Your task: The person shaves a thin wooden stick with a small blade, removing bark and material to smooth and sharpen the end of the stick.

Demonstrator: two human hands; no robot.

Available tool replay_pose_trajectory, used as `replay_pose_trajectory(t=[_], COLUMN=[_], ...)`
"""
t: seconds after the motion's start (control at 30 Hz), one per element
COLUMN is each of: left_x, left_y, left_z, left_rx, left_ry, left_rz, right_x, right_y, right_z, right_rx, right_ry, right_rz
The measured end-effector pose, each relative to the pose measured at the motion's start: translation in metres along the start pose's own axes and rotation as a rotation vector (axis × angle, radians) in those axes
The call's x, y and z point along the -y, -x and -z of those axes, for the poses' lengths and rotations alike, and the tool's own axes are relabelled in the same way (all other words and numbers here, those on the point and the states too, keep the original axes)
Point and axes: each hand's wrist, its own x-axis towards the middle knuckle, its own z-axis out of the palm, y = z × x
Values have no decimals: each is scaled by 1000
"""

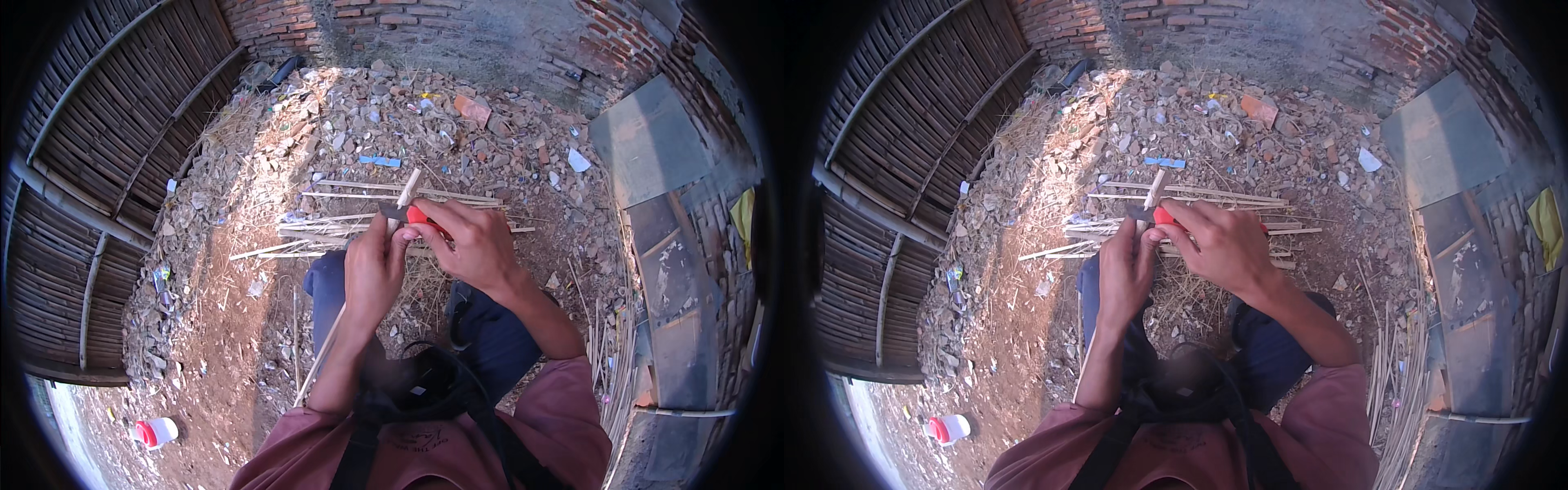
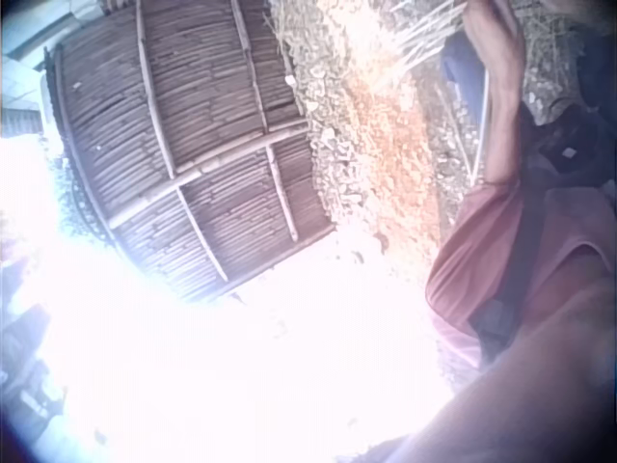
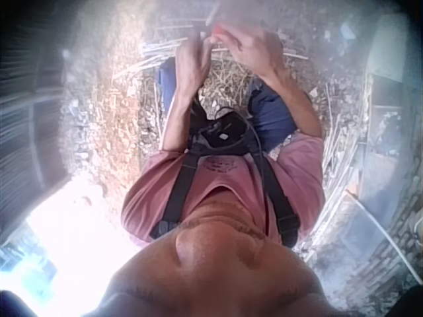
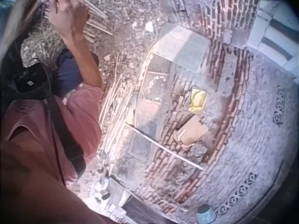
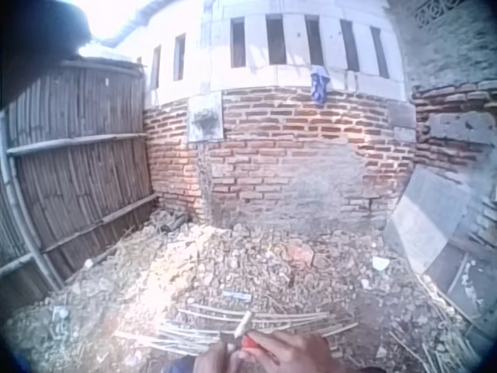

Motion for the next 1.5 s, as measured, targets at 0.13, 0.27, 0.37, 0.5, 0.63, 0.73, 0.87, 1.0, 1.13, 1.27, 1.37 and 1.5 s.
replay_pose_trajectory(t=[0.13,0.27,0.37,0.5,0.63,0.73,0.87,1.0,1.13,1.27,1.37,1.5], left_x=[-2,0,3,6,1,1,-5,-4,-8,-5,-2,-1], left_y=[1,1,1,0,1,0,0,-1,-3,-4,-5,-8], left_z=[-2,-6,-8,-10,-8,-8,-4,0,2,0,-2,-4], left_rx=[-29,-65,-59,-59,-81,-90,-92,-72,-53,-87,-87,-73], left_ry=[-30,-36,-15,-13,-46,-66,-66,-113,-134,-148,-147,-167], left_rz=[15,53,93,108,114,118,151,157,211,197,200,203], right_x=[0,2,4,7,6,6,6,10,7,6,7,5], right_y=[3,6,7,6,6,6,7,7,6,4,4,4], right_z=[-2,-5,-6,-5,-6,-6,-5,-3,-6,-9,-6,-7], right_rx=[2,-6,-22,-38,-51,-64,-102,-52,-94,-171,-134,-122], right_ry=[25,52,72,83,79,75,84,99,55,135,157,155], right_rz=[-9,-14,-26,-43,-48,-51,-20,-50,-36,24,9,-24])
